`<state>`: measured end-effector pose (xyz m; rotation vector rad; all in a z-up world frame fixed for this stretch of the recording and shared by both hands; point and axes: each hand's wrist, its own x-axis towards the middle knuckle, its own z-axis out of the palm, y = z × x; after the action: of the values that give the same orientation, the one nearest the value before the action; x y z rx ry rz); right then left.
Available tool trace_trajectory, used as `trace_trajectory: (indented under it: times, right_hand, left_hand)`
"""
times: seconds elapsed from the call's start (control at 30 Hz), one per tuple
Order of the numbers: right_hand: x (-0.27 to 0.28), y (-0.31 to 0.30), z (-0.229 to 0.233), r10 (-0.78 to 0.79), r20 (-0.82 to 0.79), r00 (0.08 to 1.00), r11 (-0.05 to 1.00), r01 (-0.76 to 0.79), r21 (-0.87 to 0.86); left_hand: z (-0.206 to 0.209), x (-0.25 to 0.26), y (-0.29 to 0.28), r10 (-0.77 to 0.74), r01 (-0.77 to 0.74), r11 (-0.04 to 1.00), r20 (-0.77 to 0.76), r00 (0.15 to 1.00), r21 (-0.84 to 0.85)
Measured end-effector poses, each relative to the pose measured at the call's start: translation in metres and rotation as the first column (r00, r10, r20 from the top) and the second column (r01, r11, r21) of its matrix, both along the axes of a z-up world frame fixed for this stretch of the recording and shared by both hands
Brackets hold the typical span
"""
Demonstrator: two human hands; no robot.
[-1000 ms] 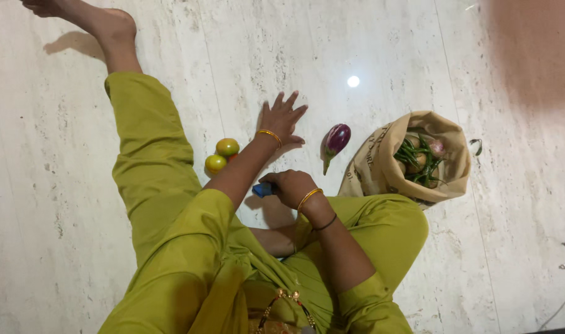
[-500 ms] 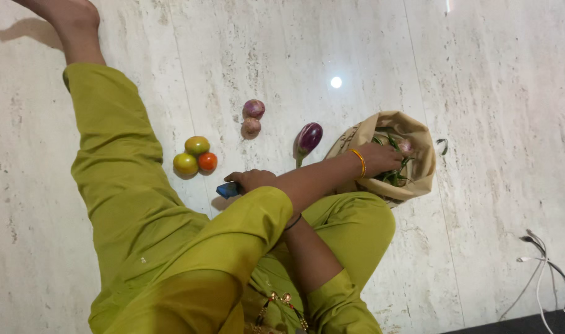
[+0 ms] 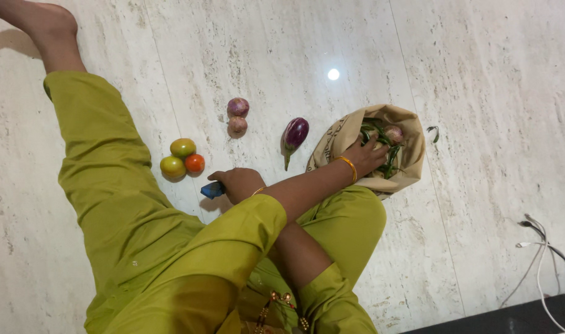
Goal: The person sits on the floor and peels several vegetables one by one using a small blue peeler. They handle an eggplant, a tomato, and a small onion, placing the peeled items on the floor beside them.
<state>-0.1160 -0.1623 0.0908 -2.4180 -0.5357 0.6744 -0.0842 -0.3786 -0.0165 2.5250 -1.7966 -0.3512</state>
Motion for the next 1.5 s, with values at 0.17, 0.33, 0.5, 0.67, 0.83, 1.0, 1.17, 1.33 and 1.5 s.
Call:
trace_trajectory:
  times: [0.17, 0.33, 0.5, 0.67, 0.83, 1.0, 1.17, 1.33, 1.5]
  right_hand:
    - [0.003, 0.002, 0.007, -0.015, 0.001, 1.000, 1.000, 0.015, -0.018]
    - [0.003, -0.003, 0.011, -0.058, 0.028, 0.998, 0.997, 0.057, 0.044]
    - [0.004, -0.002, 0.008, -0.043, 0.032, 0.999, 0.993, 0.040, 0.107]
    - [0.002, -0.003, 0.014, -0.051, 0.046, 0.998, 0.987, 0.043, 0.154]
    - [0.002, -0.004, 0.014, -0.066, 0.026, 0.997, 0.983, 0.061, 0.171]
    - [0.002, -0.010, 0.012, -0.054, 0.059, 0.997, 0.976, 0.040, 0.214]
    - [0.007, -0.017, 0.017, -0.065, -0.003, 0.998, 0.985, 0.065, 0.158]
    - [0.015, -0.021, 0.020, -0.029, -0.091, 0.995, 0.996, 0.036, 0.080]
    - [0.004, -0.037, -0.025, -0.116, -0.029, 0.993, 0.968, 0.120, 0.220]
  left_hand:
    - [0.033, 0.013, 0.018, 0.023, -0.041, 0.954, -0.063, 0.998, -0.297]
    - [0.050, 0.026, -0.015, 0.119, -0.229, 0.873, -0.269, 0.956, -0.429]
    - [0.034, 0.037, -0.041, 0.251, -0.328, 0.915, -0.303, 0.919, -0.237]
    - [0.019, 0.038, -0.050, 0.325, -0.365, 0.907, -0.203, 0.924, -0.211]
    - [0.030, 0.050, -0.072, 0.404, -0.397, 0.913, -0.307, 0.861, 0.088]
    - [0.041, 0.030, -0.063, 0.279, -0.329, 0.928, -0.258, 0.925, -0.175]
    - [0.074, 0.010, -0.038, 0.149, -0.479, 0.749, -0.588, 0.795, -0.457]
    - [0.112, 0.024, -0.006, 0.106, -0.574, 0.541, -0.627, 0.772, -0.615]
    - [0.132, 0.036, 0.097, -0.074, -0.886, 0.328, -0.944, 0.322, -0.328]
